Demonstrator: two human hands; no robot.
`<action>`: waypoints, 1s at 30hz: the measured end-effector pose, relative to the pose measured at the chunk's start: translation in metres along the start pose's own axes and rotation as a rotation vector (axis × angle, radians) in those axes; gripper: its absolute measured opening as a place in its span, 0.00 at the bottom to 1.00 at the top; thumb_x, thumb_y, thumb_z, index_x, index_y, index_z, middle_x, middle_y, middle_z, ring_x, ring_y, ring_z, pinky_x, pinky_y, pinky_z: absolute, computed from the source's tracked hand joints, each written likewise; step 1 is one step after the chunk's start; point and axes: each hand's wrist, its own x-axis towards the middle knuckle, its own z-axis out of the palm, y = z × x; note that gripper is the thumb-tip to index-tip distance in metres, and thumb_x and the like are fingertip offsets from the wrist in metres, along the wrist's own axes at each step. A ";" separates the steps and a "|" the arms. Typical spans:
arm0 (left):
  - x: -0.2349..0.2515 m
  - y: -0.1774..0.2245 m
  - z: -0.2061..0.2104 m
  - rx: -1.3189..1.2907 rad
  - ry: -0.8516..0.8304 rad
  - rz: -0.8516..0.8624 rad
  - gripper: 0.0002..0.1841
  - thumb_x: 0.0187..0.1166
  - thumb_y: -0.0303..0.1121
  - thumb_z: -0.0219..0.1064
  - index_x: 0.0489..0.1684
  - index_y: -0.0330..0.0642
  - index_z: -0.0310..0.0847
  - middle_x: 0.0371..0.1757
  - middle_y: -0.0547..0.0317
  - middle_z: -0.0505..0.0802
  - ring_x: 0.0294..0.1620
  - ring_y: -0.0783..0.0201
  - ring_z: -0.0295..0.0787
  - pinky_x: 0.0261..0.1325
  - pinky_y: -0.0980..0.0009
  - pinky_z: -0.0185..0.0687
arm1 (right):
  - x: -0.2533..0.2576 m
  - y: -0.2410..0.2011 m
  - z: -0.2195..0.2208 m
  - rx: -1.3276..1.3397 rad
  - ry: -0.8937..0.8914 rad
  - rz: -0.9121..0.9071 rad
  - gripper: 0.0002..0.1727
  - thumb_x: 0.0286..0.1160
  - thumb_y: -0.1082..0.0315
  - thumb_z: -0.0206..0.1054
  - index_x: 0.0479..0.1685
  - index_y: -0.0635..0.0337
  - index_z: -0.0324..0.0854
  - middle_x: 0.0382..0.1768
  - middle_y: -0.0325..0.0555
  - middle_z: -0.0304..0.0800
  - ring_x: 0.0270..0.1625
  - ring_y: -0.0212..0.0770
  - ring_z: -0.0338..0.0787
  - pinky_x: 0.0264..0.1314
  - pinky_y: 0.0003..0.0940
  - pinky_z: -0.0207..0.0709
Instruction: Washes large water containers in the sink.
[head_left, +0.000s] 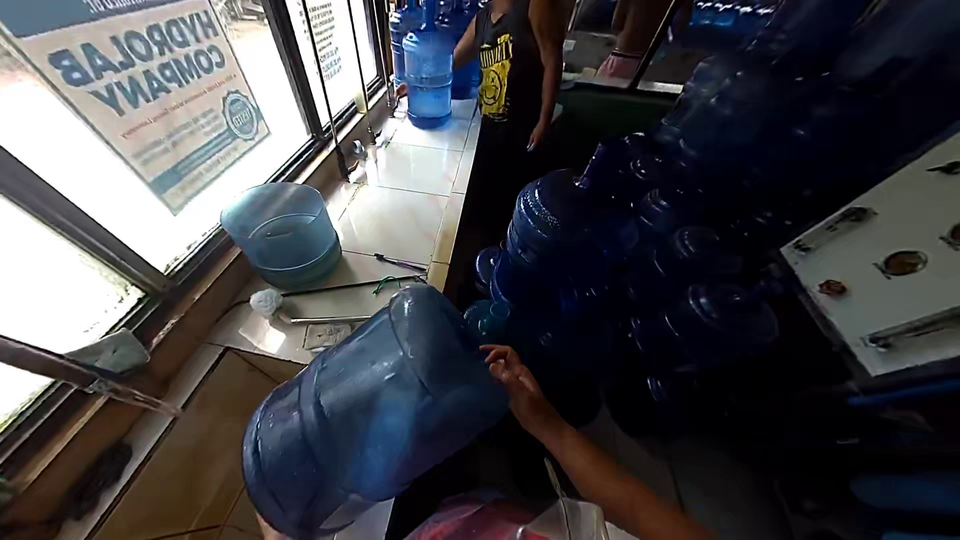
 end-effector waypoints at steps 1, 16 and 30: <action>0.033 -0.013 0.002 -0.187 -0.061 0.139 0.26 0.97 0.42 0.30 0.87 0.46 0.58 0.74 0.63 0.83 0.72 0.77 0.77 0.74 0.72 0.75 | 0.004 0.001 -0.006 0.034 0.013 0.024 0.23 0.89 0.54 0.50 0.62 0.68 0.74 0.72 0.53 0.78 0.76 0.38 0.77 0.78 0.36 0.73; 0.247 0.210 0.352 -0.154 -0.136 1.024 0.31 0.76 0.34 0.70 0.76 0.39 0.59 0.73 0.64 0.83 0.67 0.69 0.84 0.71 0.65 0.82 | 0.233 -0.087 -0.253 -0.686 0.581 -0.336 0.59 0.68 0.46 0.77 0.92 0.68 0.46 0.85 0.70 0.61 0.85 0.54 0.69 0.83 0.44 0.69; 0.419 0.198 0.532 1.092 -0.109 0.502 0.49 0.80 0.70 0.54 0.97 0.50 0.45 0.93 0.24 0.36 0.93 0.24 0.37 0.87 0.29 0.45 | 0.266 -0.053 -0.267 -0.478 0.370 -0.427 0.58 0.75 0.58 0.76 0.91 0.72 0.32 0.72 0.59 0.78 0.69 0.42 0.88 0.74 0.38 0.84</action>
